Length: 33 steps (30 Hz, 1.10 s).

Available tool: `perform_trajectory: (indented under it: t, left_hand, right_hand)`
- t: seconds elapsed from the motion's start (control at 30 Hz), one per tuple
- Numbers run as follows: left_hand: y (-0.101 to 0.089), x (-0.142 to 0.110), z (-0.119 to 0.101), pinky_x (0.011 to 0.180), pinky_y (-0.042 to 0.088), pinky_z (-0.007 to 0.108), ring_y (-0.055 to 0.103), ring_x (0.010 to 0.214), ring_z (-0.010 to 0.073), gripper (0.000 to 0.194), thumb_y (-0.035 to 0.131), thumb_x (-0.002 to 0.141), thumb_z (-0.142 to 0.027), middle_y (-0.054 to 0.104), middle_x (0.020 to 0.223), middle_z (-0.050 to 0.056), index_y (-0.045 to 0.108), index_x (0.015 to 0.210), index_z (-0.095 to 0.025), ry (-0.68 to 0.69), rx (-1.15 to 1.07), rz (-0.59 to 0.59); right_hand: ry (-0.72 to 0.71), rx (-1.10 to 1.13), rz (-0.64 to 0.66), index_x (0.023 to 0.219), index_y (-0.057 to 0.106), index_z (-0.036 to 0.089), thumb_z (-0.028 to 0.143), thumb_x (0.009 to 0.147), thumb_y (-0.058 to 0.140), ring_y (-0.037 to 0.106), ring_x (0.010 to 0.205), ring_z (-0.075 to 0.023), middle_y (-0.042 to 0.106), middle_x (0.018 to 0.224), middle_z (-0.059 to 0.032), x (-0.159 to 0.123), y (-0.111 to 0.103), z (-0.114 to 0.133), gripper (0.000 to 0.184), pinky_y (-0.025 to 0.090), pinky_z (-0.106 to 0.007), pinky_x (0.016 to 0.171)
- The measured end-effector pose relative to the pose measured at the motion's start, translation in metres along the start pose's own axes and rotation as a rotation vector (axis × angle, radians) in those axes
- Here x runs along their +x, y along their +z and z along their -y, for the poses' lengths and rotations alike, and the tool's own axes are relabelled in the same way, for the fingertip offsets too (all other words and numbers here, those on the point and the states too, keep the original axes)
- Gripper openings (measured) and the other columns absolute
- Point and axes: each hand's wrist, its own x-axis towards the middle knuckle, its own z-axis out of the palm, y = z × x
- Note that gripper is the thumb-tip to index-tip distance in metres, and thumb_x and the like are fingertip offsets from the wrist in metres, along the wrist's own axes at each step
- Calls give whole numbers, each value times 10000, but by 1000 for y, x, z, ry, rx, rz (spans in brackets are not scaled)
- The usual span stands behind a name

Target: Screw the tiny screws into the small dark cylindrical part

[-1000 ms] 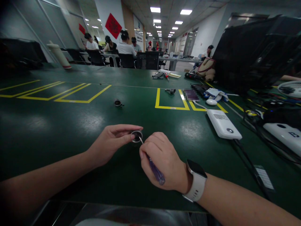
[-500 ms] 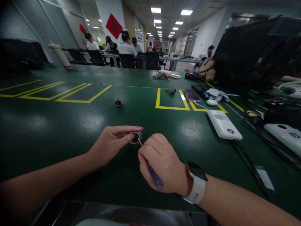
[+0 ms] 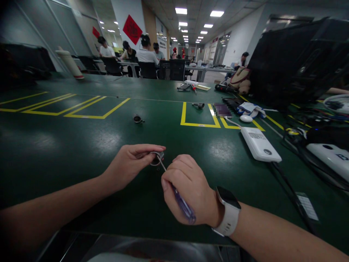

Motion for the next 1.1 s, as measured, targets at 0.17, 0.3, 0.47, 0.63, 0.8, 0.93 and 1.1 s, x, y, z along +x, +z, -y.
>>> perform_trajectory:
  t: [0.17, 0.3, 0.47, 0.63, 0.8, 0.93, 1.1]
  left_hand:
    - [-6, 5, -1, 818, 504, 328, 650, 819, 180, 275, 650, 666, -134, 708, 880, 53, 675, 940, -141, -73, -177, -106]
    - [-8, 9, 0, 898, 462, 347, 624, 922, 185, 422, 676, 595, -40, 682, 966, 46, 632, 1000, -150, -107, -343, -149]
    - [-8, 10, 0, 897, 460, 348, 630, 880, 175, 427, 679, 596, -19, 674, 945, 45, 597, 999, -135, -144, -409, -138]
    - [-8, 9, -1, 923, 436, 343, 627, 862, 163, 429, 696, 587, -31, 675, 917, 42, 600, 996, -119, -145, -441, -103]
    - [-9, 8, -2, 925, 437, 343, 629, 890, 174, 425, 702, 600, -41, 678, 948, 52, 610, 1006, -125, -163, -465, -87]
    - [-9, 8, -2, 898, 460, 333, 622, 932, 187, 388, 690, 616, -38, 675, 986, 65, 630, 988, -132, -190, -500, -70]
    - [-8, 8, -2, 877, 471, 329, 619, 933, 185, 340, 686, 618, -49, 678, 988, 65, 652, 944, -137, -194, -477, -91]
  right_hand:
    - [527, 332, -66, 767, 570, 176, 202, 851, 484, 576, 706, -154, 598, 721, -20, 2, 1, -10, 123, 469, -302, 660]
    - [738, 623, 67, 783, 612, 142, 224, 842, 468, 605, 706, -158, 644, 744, -46, 4, 5, -24, 175, 482, -304, 656]
    - [787, 605, 130, 746, 623, 133, 203, 814, 474, 606, 668, -145, 650, 704, -45, 7, 5, -23, 178, 481, -284, 630]
    - [801, 517, 185, 736, 632, 134, 177, 801, 472, 611, 667, -141, 659, 713, -48, 11, 5, -18, 178, 482, -263, 611]
    - [685, 365, 239, 656, 613, 155, 107, 762, 444, 583, 587, -133, 637, 631, -19, 9, 0, -15, 205, 438, -241, 528]
    - [446, 159, 218, 619, 578, 169, 84, 751, 440, 556, 600, -138, 602, 594, -1, 5, -1, -9, 209, 440, -298, 642]
    - [215, 25, 153, 713, 558, 167, 70, 775, 439, 546, 633, -152, 585, 646, -18, 0, 2, -8, 165, 431, -325, 669]
